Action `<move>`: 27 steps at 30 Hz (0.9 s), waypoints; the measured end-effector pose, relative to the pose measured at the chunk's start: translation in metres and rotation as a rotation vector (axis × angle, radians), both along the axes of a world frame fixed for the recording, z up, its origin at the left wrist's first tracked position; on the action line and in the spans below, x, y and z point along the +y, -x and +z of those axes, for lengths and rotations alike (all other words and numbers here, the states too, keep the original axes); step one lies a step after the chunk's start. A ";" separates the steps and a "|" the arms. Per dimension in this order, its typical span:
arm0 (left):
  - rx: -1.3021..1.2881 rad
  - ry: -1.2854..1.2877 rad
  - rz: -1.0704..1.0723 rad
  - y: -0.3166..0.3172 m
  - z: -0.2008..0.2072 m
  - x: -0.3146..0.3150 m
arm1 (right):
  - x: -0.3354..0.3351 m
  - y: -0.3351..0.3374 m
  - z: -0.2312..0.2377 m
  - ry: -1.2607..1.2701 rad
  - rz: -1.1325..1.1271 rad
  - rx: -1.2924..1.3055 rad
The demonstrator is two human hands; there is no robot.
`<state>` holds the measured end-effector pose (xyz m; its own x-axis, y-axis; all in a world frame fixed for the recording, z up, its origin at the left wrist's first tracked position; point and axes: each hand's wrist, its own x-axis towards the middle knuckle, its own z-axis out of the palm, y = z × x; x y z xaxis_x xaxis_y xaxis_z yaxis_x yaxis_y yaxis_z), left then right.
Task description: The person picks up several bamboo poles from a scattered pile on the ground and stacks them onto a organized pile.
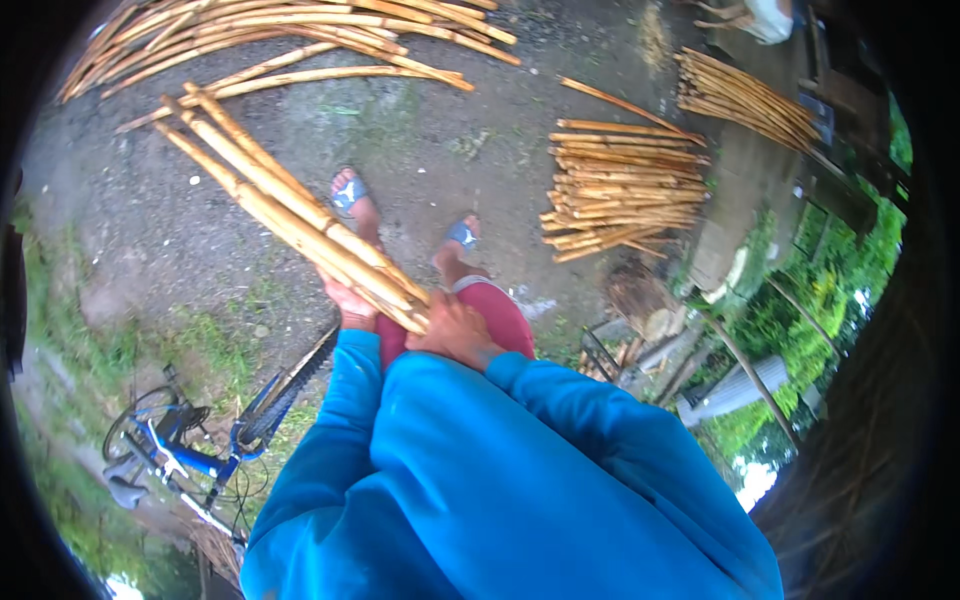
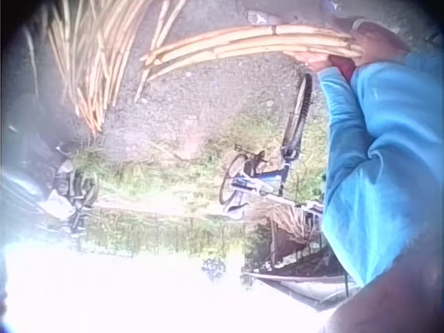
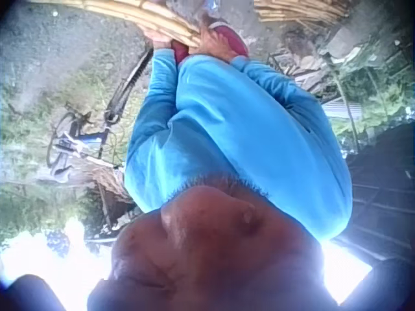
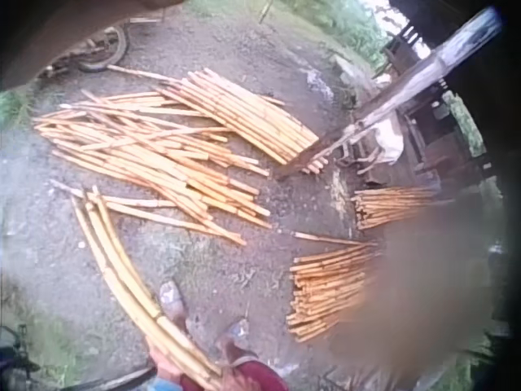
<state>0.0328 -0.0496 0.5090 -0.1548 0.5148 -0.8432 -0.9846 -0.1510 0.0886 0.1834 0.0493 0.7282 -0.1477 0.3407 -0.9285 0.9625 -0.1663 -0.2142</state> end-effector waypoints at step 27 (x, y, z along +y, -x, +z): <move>0.015 -0.111 -0.459 -0.161 0.113 0.035 | -0.104 -0.190 0.084 -0.254 -0.476 0.122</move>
